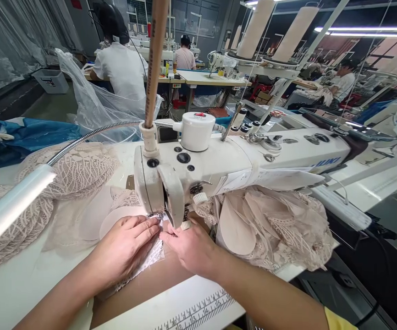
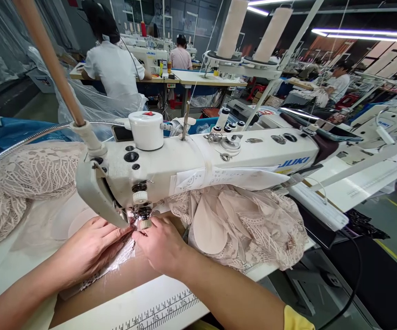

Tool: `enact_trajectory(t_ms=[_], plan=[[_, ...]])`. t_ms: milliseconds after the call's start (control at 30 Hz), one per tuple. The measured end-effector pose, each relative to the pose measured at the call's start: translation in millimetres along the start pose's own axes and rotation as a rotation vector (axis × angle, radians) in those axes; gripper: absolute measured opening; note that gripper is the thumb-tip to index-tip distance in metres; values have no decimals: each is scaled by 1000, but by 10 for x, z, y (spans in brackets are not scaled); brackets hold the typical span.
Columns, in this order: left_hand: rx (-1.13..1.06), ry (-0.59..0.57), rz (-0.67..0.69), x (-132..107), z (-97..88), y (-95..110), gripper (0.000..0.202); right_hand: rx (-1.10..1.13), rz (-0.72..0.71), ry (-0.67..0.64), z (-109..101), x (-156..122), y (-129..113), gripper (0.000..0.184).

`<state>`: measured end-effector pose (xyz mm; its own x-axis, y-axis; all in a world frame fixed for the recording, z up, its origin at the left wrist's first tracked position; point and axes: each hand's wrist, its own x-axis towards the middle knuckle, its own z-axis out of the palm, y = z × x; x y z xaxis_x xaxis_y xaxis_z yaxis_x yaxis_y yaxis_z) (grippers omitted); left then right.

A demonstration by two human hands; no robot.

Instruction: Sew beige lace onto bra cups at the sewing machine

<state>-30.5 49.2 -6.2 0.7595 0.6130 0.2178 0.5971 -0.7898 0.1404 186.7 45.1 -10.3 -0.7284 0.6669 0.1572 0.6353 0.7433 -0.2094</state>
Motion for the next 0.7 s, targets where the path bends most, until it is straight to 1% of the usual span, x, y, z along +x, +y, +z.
enact_trajectory(t_ms=[167,300,400,567,700], plan=[[15,-2,-34,27,-15,41,30,-43,53,23,-4,19,-13,26],[16,-36,-65,25,-31,44,34,-61,121,18,-10,51,-20,35],[7,-50,-91,12,-28,31,33,-35,151,12,-15,43,-8,40],[-2,-12,-57,-18,-7,11,32,38,96,94,-15,-43,46,40],[-31,6,-37,-53,1,9,34,105,3,115,-31,-88,62,31]])
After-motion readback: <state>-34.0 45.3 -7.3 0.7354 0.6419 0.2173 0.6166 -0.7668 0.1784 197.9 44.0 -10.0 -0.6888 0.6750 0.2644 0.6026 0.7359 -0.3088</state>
